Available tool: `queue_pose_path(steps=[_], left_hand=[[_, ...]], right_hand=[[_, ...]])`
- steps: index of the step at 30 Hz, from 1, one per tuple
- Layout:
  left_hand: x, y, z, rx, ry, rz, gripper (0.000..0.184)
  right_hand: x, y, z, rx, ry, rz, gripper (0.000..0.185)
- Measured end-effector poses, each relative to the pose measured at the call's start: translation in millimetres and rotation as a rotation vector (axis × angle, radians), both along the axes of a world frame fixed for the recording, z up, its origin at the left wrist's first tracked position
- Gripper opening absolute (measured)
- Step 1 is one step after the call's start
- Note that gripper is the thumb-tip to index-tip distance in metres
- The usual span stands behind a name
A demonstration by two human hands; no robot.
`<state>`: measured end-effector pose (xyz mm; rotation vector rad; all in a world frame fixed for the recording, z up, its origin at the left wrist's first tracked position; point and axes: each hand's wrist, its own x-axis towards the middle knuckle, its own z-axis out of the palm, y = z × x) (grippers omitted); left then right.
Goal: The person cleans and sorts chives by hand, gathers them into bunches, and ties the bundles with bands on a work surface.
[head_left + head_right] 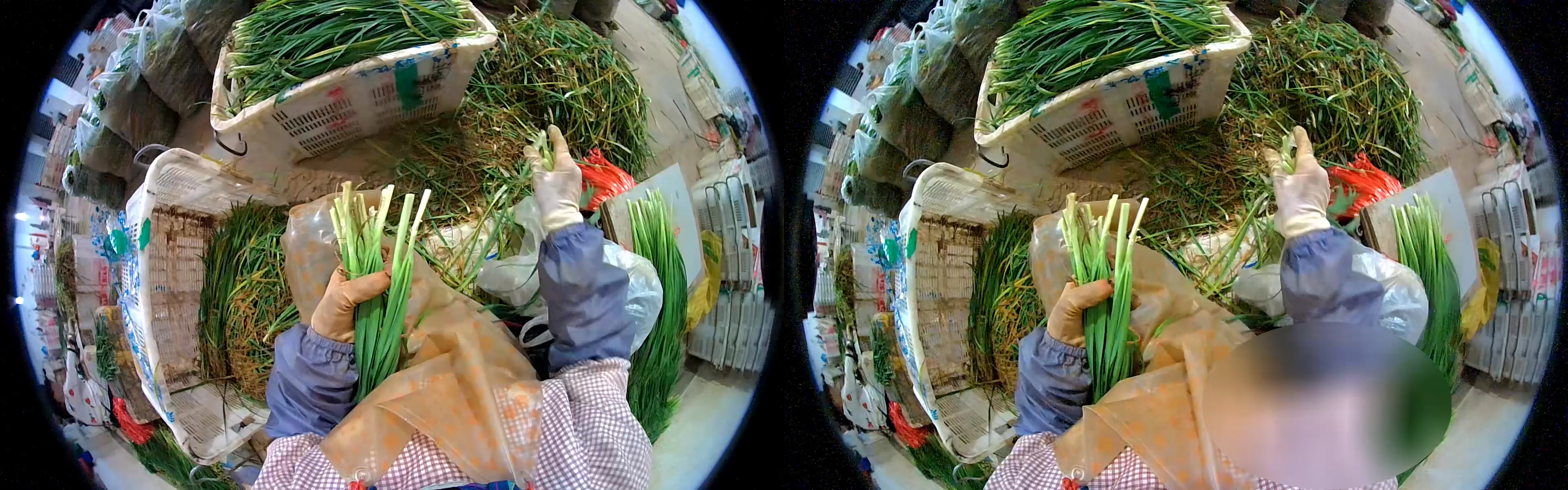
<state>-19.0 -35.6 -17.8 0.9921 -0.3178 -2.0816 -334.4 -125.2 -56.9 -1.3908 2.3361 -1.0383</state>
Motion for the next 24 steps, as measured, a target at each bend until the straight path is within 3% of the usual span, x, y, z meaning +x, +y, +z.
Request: queue_pose_path(steps=[2,4,7,8,10,11,12,13,14,16,17,20,24], left_hand=[[-3,-3,4,-0.002,0.059,-0.029,0.04],[-6,-6,4,-0.007,0.159,-0.084,0.04],[-12,-4,-2,-0.054,-0.063,-0.024,0.039],[-10,-4,-1,-0.056,-0.068,-0.018,0.039],[-4,-4,-2,-0.038,0.01,-0.034,0.04],[2,-4,-7,-0.024,0.014,-0.058,0.041],[3,-3,-7,-0.024,0.017,-0.049,0.041],[3,-2,-7,-0.014,0.025,-0.029,0.041],[2,-1,-6,-0.004,0.033,-0.012,0.04],[1,-4,-2,-0.002,0.013,-0.031,0.039],[-1,-5,1,0.008,-0.012,-0.055,0.039],[-10,-5,10,-0.003,0.002,-0.072,0.037],[-5,-5,2,-0.018,-0.121,-0.07,0.037]], right_hand=[[33,16,1,-0.373,-0.688,0.296,0.036],[64,36,13,-0.075,-0.919,0.623,0.026],[102,51,42,0.238,-1.226,0.546,0.022],[104,46,36,0.298,-1.214,0.526,0.022],[96,38,31,0.076,-1.107,0.568,0.022],[83,22,12,-0.211,-1.038,0.518,0.025],[57,19,30,-0.127,-0.993,0.392,0.024],[36,2,22,-0.463,-0.871,0.236,0.026],[7,-17,5,-0.739,-0.552,0.166,0.025],[17,0,34,-0.625,-0.83,0.228,0.021],[28,12,44,-0.403,-0.98,0.391,0.018],[94,43,67,0.103,-0.94,0.683,0.017],[121,37,5,-0.097,-0.998,0.644,0.017]])
